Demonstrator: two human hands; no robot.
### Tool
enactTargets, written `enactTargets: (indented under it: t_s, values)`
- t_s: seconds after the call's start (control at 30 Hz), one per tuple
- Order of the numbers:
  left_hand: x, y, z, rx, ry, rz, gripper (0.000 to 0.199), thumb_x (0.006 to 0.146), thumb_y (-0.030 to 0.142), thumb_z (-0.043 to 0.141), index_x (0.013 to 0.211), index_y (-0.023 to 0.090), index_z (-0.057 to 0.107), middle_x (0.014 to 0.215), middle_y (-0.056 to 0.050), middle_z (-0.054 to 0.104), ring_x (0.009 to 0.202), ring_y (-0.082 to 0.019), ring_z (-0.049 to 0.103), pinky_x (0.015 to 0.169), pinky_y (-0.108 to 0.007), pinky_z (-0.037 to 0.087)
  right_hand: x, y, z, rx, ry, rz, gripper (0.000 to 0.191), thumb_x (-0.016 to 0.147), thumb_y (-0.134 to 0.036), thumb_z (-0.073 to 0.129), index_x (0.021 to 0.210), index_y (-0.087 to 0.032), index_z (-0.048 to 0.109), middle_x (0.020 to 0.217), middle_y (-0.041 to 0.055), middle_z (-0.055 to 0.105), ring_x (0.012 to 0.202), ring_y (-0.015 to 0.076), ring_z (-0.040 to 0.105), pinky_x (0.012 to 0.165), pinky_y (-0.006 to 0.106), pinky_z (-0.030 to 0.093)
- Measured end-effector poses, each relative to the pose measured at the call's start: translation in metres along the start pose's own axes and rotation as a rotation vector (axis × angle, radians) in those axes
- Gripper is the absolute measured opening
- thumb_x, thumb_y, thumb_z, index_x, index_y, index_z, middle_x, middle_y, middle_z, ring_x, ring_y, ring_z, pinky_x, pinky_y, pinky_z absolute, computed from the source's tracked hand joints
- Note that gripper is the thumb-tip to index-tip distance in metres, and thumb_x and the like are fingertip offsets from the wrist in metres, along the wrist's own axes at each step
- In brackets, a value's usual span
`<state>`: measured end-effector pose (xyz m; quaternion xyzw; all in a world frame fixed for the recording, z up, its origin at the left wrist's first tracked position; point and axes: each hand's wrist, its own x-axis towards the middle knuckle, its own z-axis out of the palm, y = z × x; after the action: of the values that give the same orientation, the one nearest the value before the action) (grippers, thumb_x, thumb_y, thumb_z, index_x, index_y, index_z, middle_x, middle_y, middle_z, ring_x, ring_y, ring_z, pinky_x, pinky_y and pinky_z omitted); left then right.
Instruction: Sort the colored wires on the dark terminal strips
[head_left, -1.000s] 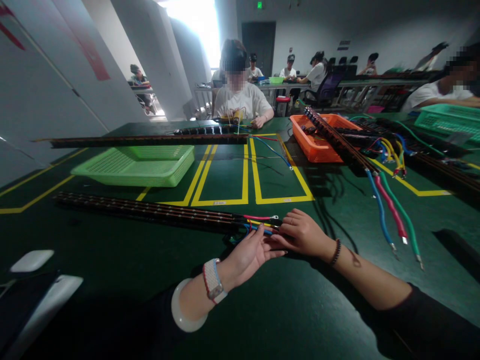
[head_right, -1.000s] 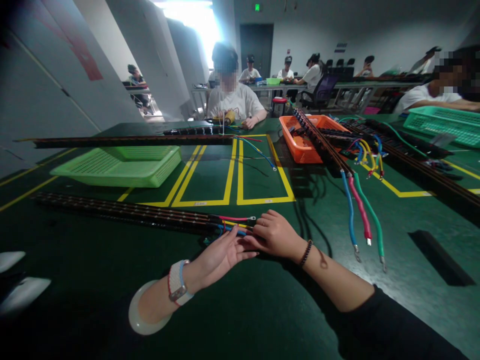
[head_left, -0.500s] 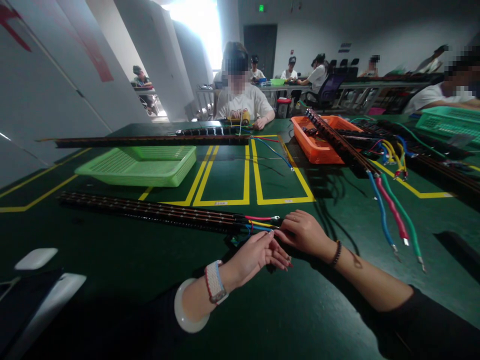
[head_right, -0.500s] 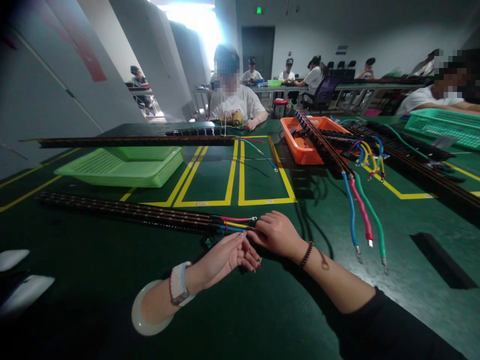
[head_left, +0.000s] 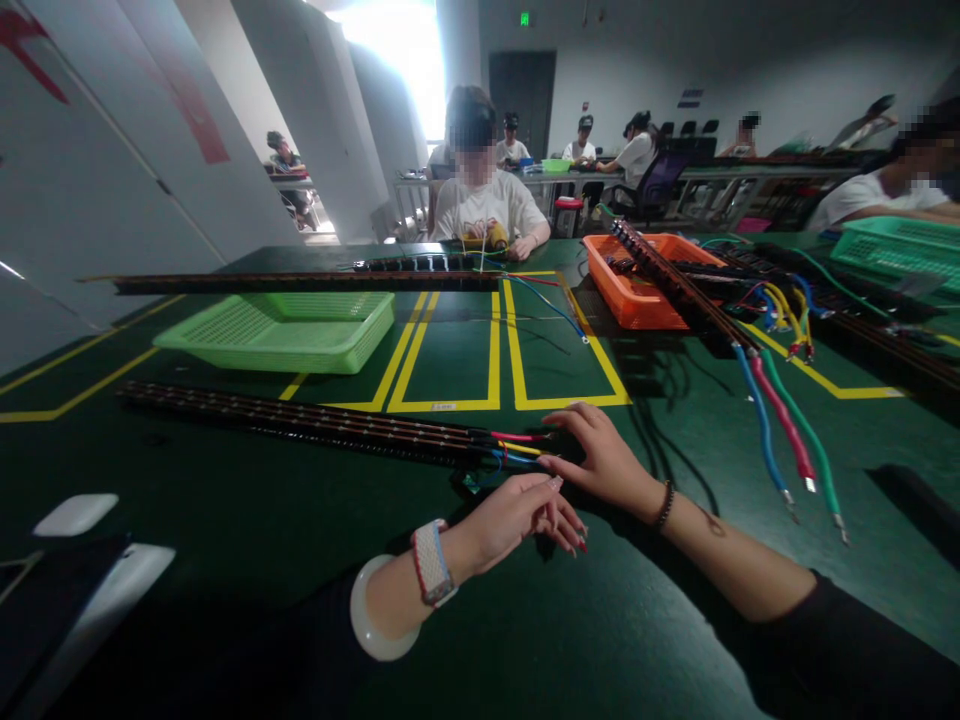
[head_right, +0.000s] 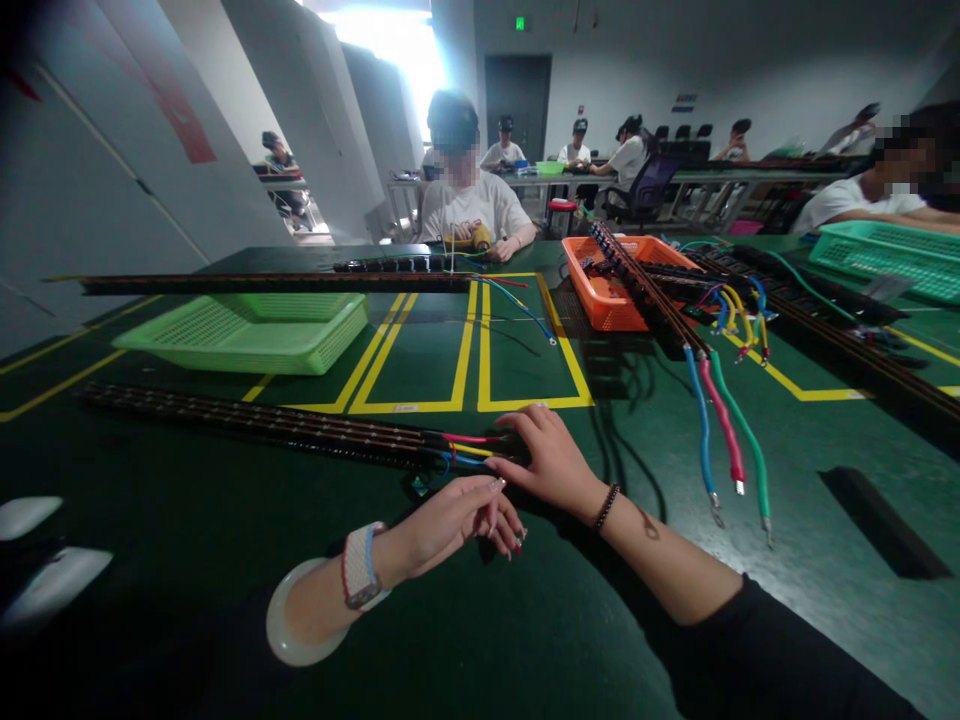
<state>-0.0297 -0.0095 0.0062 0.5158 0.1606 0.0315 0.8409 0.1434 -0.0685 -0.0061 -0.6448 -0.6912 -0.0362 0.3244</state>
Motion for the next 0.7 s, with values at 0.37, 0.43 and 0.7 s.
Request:
enactTargets:
  t_s: [0.37, 0.43, 0.7]
  values:
    - [0.000, 0.001, 0.001, -0.086, 0.023, -0.033, 0.032, 0.088, 0.034, 0.047, 0.072, 0.008, 0.052, 0.083, -0.013, 0.063, 0.073, -0.018, 0.063, 0.074, -0.034, 0.048, 0.008, -0.005, 0.022, 0.104, -0.203, 0.131, 0.027, 0.086, -0.042, 0.059, 0.095, -0.017, 0.062, 0.081, 0.0029, 0.058, 0.079, 0.0150, 0.045, 0.076, 0.031, 0.030]
    - [0.000, 0.003, 0.001, -0.133, 0.008, -0.072, 0.034, 0.091, 0.032, 0.042, 0.068, 0.008, 0.051, 0.085, -0.015, 0.063, 0.077, -0.020, 0.064, 0.078, -0.036, 0.047, 0.008, -0.007, 0.024, 0.107, -0.188, 0.137, 0.023, 0.086, -0.038, 0.060, 0.086, -0.015, 0.061, 0.078, 0.0023, 0.057, 0.076, 0.0140, 0.044, 0.073, 0.029, 0.029]
    - [0.001, 0.011, 0.000, -0.222, 0.039, -0.243, 0.067, 0.092, 0.056, 0.024, 0.109, -0.001, 0.054, 0.102, -0.023, 0.063, 0.094, -0.023, 0.063, 0.100, -0.039, 0.038, 0.008, -0.018, 0.018, -0.047, 0.013, -0.014, 0.010, 0.082, -0.022, 0.063, 0.076, -0.014, 0.060, 0.076, 0.0033, 0.054, 0.075, 0.0152, 0.041, 0.069, 0.028, 0.027]
